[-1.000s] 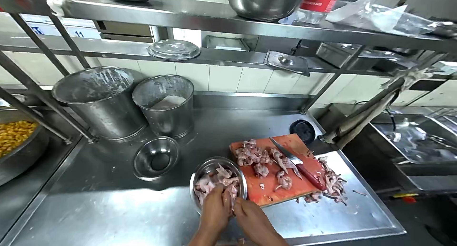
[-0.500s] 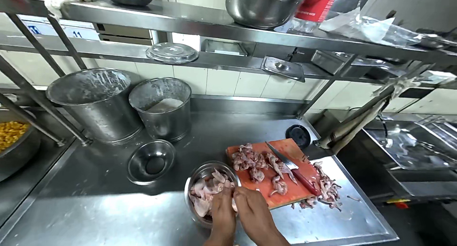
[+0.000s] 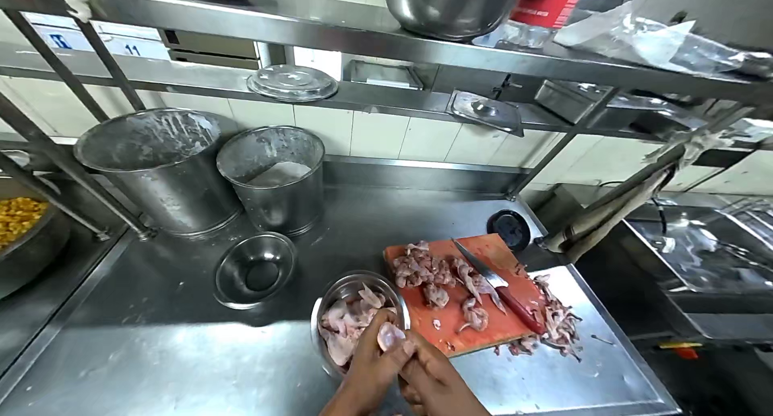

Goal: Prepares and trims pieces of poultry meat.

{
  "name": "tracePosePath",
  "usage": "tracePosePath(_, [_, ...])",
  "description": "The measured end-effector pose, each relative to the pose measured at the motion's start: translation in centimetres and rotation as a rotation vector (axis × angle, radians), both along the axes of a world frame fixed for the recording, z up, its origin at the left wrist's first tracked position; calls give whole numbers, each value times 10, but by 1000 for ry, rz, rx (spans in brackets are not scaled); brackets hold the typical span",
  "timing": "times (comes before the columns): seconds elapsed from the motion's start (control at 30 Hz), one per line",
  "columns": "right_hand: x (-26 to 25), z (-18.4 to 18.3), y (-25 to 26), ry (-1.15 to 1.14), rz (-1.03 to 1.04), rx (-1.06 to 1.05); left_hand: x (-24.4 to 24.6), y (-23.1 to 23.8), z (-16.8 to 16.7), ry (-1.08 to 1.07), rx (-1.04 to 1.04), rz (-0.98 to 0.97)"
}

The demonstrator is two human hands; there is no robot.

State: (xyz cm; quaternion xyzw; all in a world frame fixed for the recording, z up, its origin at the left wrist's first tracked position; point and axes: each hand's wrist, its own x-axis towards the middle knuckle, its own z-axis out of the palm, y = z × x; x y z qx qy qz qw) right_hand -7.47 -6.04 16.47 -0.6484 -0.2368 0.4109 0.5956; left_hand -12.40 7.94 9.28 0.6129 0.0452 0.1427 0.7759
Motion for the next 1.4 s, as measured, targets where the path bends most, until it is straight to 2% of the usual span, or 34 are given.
tracePosePath(0.1, [-8, -4, -1, -409, -31, -36, -1, -6, 9, -13, -68, 9])
tracePosePath(0.2, [-13, -9, 3, -654, -121, -86, -1, -20, 17, -5, -193, 82])
tracePosePath(0.43, [-20, -4, 6, -801, -182, -128, -4, -29, 38, 3, -202, 231])
tracePosePath(0.6, [-19, -1, 4, -930, -212, -136, -8, -20, 39, -23, -125, 94])
tracePosePath(0.67, [-21, -2, 4, -962, -210, -134, -7, -16, 40, 16, -86, 75])
tracePosePath(0.8, [-23, 1, 2, -987, -155, -178, -8, -15, 38, 17, -195, 5])
tracePosePath(0.9, [-22, 1, -1, -979, -151, -200, -10, -5, 36, 58, -183, -89])
tracePosePath(1.0, [-25, -6, -1, -978, -158, -235, -12, -7, 38, 134, -49, -19])
tracePosePath(1.07, [-25, -4, -1, -967, -152, -249, -11, -12, 36, 78, -25, 50])
tracePosePath(1.2, [-25, -6, -2, -935, -131, -261, -11, -26, 38, 30, -207, 224])
tracePosePath(1.4, [-24, -10, 2, -866, -119, -336, -11, -29, 43, 197, -402, 253])
